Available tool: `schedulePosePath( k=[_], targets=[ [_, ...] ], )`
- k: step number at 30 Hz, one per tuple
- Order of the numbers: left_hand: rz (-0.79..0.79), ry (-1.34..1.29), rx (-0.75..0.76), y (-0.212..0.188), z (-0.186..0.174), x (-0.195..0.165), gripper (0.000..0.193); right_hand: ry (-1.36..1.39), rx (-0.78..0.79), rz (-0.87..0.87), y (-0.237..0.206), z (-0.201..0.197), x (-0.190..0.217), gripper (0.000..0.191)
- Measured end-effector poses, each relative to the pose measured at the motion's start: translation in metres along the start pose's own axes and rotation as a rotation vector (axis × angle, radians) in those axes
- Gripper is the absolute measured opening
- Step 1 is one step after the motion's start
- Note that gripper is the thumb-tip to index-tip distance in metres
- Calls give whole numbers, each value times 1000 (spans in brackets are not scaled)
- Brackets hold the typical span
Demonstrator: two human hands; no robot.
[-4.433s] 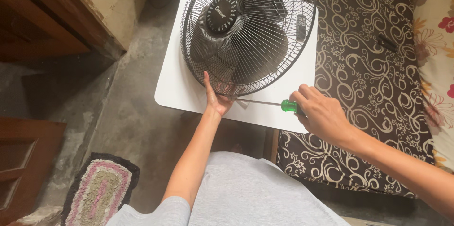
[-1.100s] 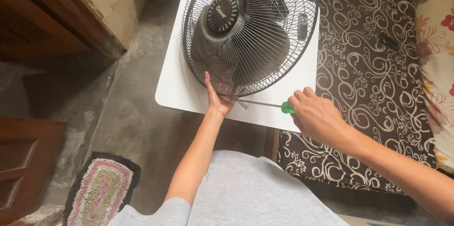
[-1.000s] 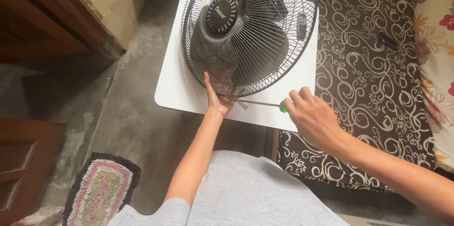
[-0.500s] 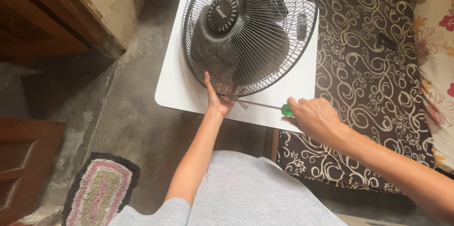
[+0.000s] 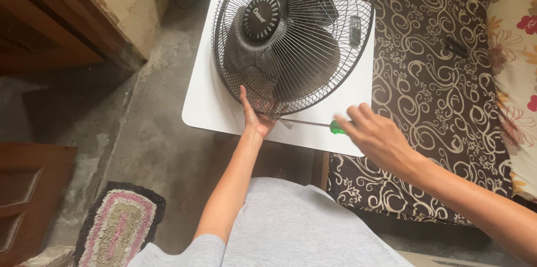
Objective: The person disassembles a table fan by unscrewing the front grille, removing the grille and fan blades, and wiping the motor housing with a tissue. The person uses a screwdriver to loosen the screw and then removes components by hand.
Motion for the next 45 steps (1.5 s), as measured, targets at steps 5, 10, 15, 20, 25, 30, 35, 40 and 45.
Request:
schedulePosePath(
  k=[5, 10, 15, 20, 25, 30, 35, 40, 45],
  targets=[
    [-13, -13, 31, -4, -16, -21, 118, -9, 500, 204, 11, 48, 16, 35],
    [-14, -19, 9, 2, -21, -28, 117, 200, 695, 250, 15, 62, 6, 47],
    [-19, -6, 40, -6, -31, -31, 118, 418, 552, 207, 9, 48, 19, 35],
    [-39, 11, 84, -2, -20, -33, 121, 396, 343, 169, 15, 30, 16, 56],
    [-30, -2, 52, -2, -10, -20, 122, 213, 174, 200, 5, 23, 5, 46],
    [-13, -11, -14, 3, -12, -21, 119, 210, 482, 199, 1, 49, 0, 41],
    [-22, -15, 19, 5, -21, -37, 118, 293, 465, 235, 19, 42, 13, 29],
    [-31, -10, 35, 1, -24, -37, 118, 292, 387, 188, 20, 29, 17, 26],
    [-36, -5, 60, 4, -16, -39, 119, 258, 266, 222, 29, 27, 8, 35]
  ],
)
Point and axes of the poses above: each hand's wrist, its own y-axis towards the middle knuckle, its own z-axis out of the palm, x = y × z, the point moved 8 cm from there along y, towards the middle knuckle, and after that the axes turned 13 degrees about -y, right-handed, at the moved point
